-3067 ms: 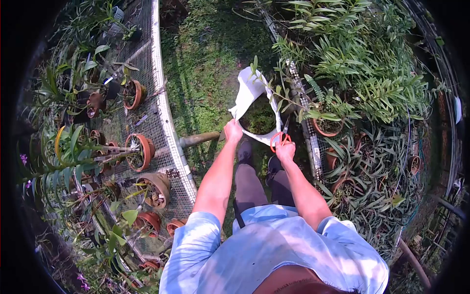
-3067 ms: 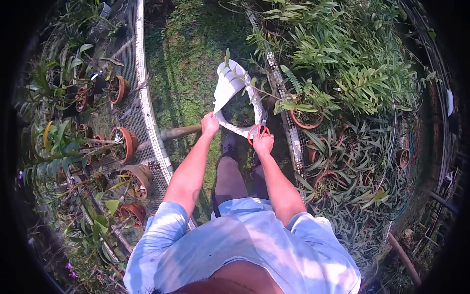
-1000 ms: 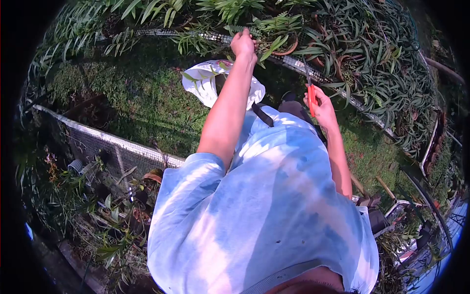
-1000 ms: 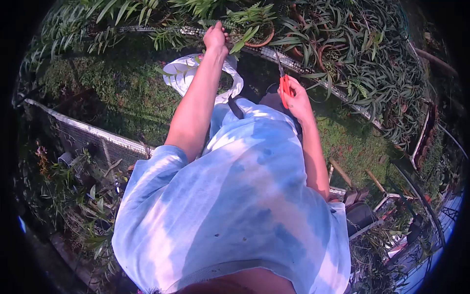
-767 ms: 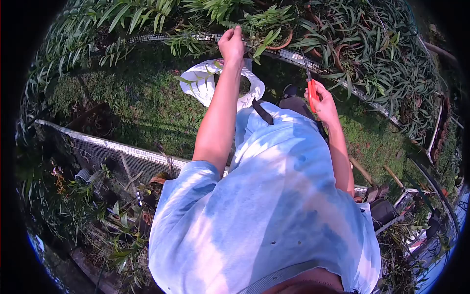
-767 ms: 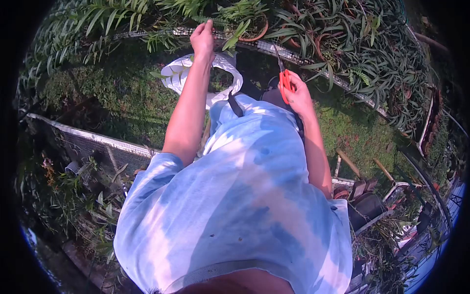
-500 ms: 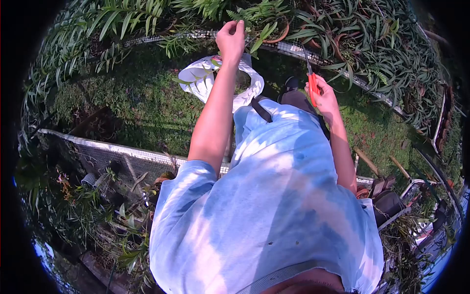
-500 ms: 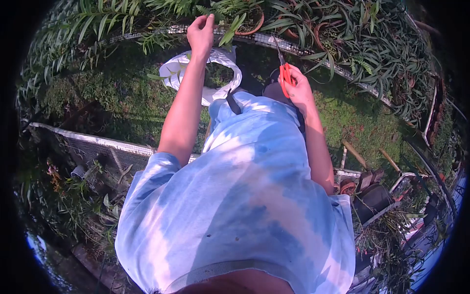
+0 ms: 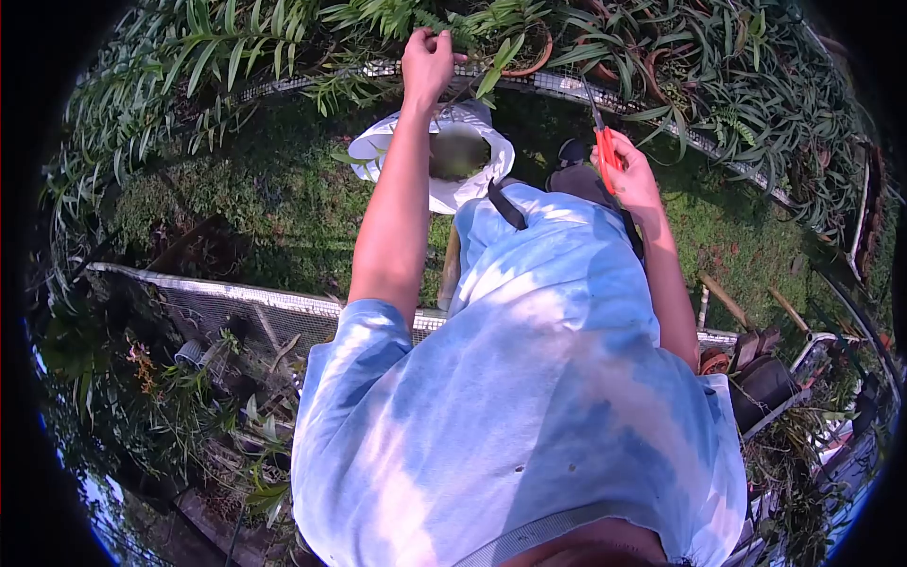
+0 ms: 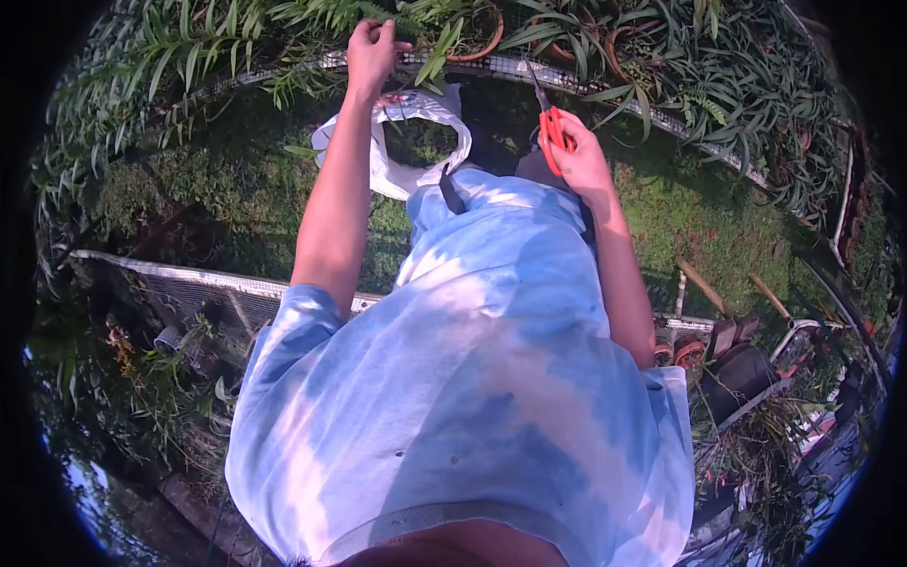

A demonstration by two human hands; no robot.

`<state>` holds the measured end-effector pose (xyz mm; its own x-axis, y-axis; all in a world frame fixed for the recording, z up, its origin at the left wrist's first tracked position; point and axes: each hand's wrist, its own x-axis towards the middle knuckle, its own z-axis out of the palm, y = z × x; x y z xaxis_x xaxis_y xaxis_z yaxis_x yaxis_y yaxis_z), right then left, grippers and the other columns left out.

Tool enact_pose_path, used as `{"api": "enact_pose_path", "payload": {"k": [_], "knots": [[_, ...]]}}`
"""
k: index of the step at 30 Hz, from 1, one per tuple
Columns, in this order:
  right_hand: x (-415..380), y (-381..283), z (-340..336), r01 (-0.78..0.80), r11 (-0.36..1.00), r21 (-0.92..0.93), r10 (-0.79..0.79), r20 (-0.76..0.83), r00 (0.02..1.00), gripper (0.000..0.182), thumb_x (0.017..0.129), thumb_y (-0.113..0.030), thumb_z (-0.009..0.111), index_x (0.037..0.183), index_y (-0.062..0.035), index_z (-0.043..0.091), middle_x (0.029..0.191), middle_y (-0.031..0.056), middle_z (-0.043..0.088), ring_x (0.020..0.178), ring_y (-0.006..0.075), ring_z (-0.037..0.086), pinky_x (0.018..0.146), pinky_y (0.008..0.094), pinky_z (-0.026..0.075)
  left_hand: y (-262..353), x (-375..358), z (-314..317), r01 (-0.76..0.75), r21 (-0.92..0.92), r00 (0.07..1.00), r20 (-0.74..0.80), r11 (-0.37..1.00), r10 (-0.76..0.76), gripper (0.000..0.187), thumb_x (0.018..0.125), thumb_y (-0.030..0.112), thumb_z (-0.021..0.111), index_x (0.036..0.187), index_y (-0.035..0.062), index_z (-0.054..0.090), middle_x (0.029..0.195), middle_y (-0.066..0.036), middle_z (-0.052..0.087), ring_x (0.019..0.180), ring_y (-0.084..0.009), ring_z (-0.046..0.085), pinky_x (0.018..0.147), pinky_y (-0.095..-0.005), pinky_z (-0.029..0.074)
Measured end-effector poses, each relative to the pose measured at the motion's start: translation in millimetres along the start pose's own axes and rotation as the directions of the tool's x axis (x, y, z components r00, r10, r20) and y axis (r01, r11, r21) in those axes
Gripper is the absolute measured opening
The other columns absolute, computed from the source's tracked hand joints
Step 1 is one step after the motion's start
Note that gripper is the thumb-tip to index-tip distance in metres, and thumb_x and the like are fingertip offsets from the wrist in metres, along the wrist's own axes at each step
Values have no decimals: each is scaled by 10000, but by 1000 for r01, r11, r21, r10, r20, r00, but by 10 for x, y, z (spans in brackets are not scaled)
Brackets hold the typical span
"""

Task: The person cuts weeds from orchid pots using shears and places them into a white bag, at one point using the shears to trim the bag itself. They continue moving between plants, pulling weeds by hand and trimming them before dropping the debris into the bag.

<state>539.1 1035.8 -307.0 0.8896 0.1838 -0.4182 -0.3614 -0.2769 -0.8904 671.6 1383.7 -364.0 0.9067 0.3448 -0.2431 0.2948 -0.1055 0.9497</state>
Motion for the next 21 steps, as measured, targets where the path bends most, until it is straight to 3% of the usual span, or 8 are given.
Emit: {"api": "enact_pose_path", "payload": {"k": [4,5,8,11,18,21], "knots": [[-14,-86,18,-13,1000,13,13,11,1000,175,883,-39,721,1042,26,688,1393,88,524,1224,150,553,1041,285,432,-15,123,-40,-103,278,975,218,955,41,552,852,410,774,1193,-16,691,1005,-148,766,899,-231,750,834,-360,557],[-23,-115,35,-23,999,31,23,8,1000,153,874,-38,720,1013,20,693,1386,100,529,1236,164,551,1049,291,423,14,140,-49,-110,371,972,232,922,23,527,804,457,806,1102,27,746,988,-160,765,929,-274,743,858,-380,556],[-37,-179,53,-36,999,29,35,19,999,142,883,-48,722,1009,13,695,1379,96,530,1223,156,556,1041,290,430,11,235,34,-31,626,976,186,779,-111,513,800,478,797,1044,27,765,964,-166,764,929,-315,735,875,-409,549],[-34,-229,53,-2,1000,-25,3,59,998,136,900,-18,704,1027,15,669,1403,80,520,1212,135,552,1041,287,440,-24,242,76,39,542,976,161,839,-149,509,806,482,784,992,8,763,985,-193,756,984,-351,719,888,-435,539],[17,-726,269,-105,985,139,68,249,966,254,831,-38,812,1028,6,657,1193,3,511,975,53,569,868,201,470,-404,379,91,97,437,988,69,894,-141,468,843,422,763,981,-24,742,1004,-227,744,1010,-395,702,907,-434,530],[161,-908,384,-159,979,125,107,349,931,292,824,-69,839,1025,-9,635,1128,-24,506,891,26,551,793,181,464,-450,401,46,111,401,981,104,909,-166,485,842,424,769,978,-41,737,990,-238,742,983,-385,710,896,-432,534]]}}
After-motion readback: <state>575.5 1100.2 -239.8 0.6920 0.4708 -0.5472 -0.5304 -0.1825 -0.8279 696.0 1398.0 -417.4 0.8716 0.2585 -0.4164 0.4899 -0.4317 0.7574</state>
